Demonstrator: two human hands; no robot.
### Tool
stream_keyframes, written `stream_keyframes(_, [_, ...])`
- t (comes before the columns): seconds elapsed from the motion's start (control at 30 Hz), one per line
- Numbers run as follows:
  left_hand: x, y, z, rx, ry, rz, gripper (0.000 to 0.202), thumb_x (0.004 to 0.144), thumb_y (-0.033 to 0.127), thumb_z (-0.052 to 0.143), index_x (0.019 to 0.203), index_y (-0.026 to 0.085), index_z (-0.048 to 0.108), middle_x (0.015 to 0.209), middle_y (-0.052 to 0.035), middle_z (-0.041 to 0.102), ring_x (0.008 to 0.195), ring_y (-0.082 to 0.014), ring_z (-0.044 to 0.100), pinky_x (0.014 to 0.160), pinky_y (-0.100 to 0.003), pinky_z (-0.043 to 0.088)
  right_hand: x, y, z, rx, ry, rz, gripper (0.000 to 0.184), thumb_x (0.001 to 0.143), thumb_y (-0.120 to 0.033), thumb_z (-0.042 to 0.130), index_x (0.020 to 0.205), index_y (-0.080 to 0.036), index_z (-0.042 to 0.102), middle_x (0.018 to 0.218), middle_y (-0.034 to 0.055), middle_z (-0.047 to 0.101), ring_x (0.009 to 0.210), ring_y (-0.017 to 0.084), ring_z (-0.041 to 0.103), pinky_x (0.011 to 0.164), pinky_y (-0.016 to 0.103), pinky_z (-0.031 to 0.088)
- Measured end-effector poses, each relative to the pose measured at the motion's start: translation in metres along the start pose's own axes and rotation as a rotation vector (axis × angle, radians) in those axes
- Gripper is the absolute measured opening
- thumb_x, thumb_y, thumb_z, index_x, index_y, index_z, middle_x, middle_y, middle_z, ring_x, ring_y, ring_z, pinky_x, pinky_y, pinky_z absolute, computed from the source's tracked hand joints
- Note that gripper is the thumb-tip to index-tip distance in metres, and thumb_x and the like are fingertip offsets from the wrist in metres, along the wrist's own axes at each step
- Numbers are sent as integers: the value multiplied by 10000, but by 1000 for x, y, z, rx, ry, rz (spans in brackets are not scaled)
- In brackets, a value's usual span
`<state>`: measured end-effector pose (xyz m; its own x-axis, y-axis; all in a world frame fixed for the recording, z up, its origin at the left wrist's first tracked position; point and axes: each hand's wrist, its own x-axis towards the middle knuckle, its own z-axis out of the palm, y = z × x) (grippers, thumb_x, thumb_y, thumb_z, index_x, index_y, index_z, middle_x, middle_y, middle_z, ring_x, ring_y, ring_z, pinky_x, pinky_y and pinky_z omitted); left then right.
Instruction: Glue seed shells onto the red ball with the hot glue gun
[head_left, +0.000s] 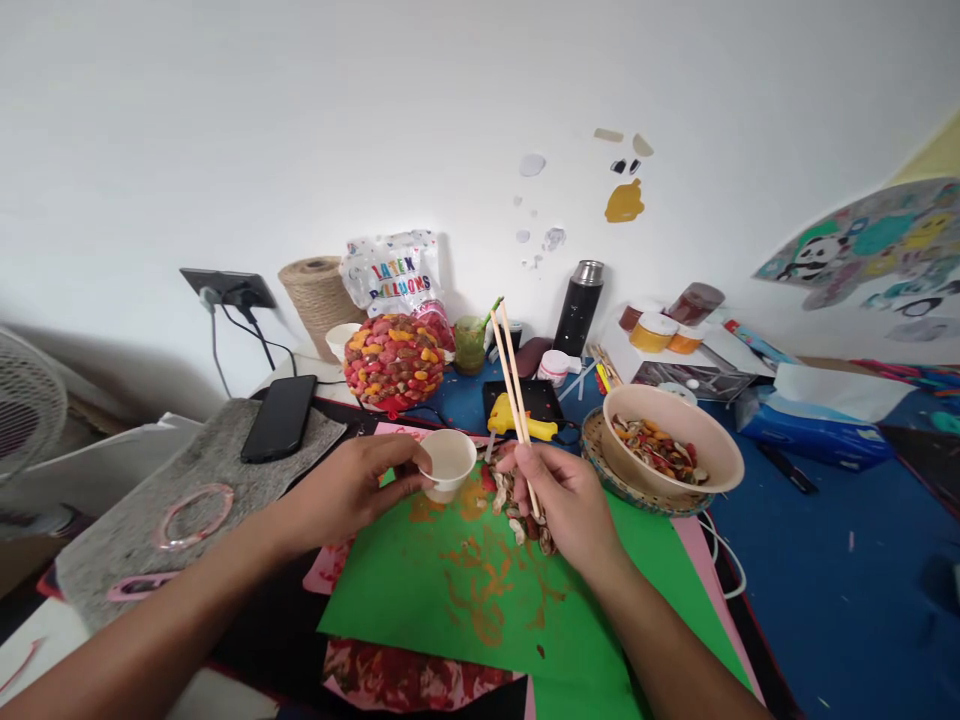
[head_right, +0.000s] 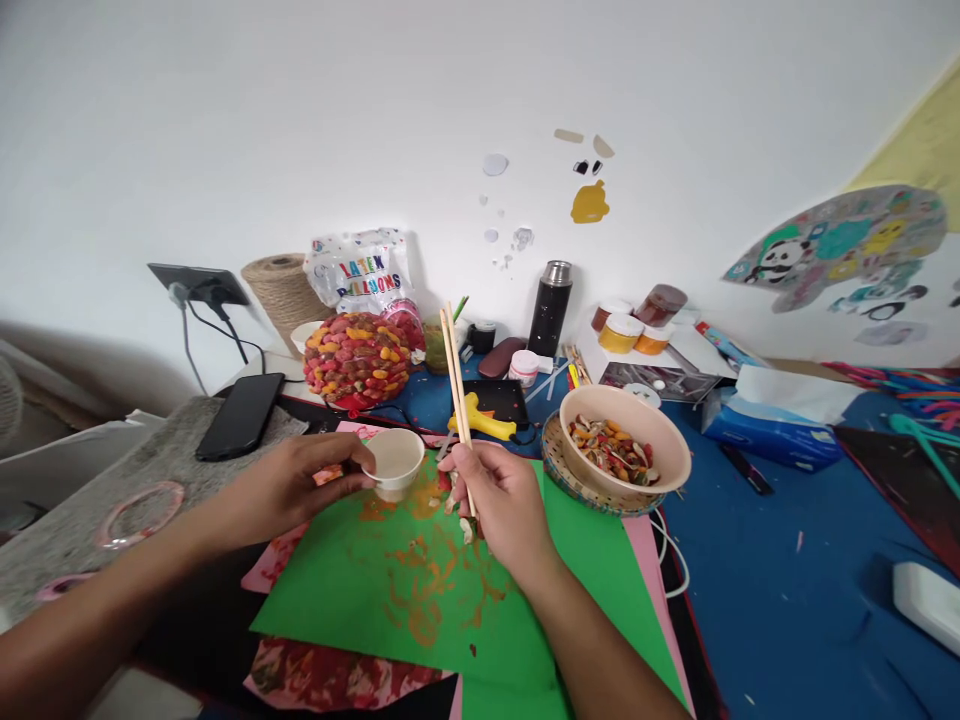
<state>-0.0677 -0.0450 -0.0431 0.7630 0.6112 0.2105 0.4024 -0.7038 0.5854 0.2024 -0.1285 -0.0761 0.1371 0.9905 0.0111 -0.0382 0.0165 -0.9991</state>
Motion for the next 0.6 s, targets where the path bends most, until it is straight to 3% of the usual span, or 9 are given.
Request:
stream_keyframes(0.2, [2, -14, 16, 21, -41, 2, 214, 1086, 288, 560, 1136, 199, 748, 1044, -67, 812, 917, -203, 754, 829, -283, 526, 1, 7, 4, -49, -21, -59, 646, 915, -810, 721, 847, -176, 822, 556, -21, 605, 460, 104, 543, 442, 209, 445])
stream_keyframes(0.3, [-1, -16, 13, 31, -14, -12, 329, 1068, 391, 646, 1318, 205, 750, 928, -35, 784, 794, -185, 713, 751, -267, 495, 1, 13, 7, -85, -41, -77, 647, 927, -802, 710, 844, -170, 820, 550, -15, 612, 469, 108, 543, 448, 212, 431])
stream_keyframes(0.37, [-2, -11, 5, 2, 45, -56, 430, 1046, 475, 687, 1376, 206, 747, 819, -3, 733, 684, -163, 642, 672, -252, 455, 2, 16, 8, -99, -50, -80, 656, 927, -808, 703, 855, -166, 822, 562, -6, 626, 481, 118, 553, 459, 223, 441])
stream_keyframes(0.5, [8, 12, -15, -168, 207, -177, 468, 1041, 559, 655, 1275, 180, 798, 819, -21, 713, 709, -177, 620, 671, -267, 468, 2, 12, 12, -123, -73, -86, 665, 946, -814, 669, 874, -171, 823, 568, -2, 627, 480, 130, 543, 465, 244, 448])
stream_keyframes(0.6, [27, 30, -25, -383, 207, -241, 554, 992, 595, 705, 1349, 176, 771, 805, -11, 676, 690, -179, 577, 625, -274, 448, 2, 2, 17, -141, -103, -111, 637, 977, -784, 656, 866, -178, 818, 573, -6, 618, 488, 128, 529, 477, 245, 433])
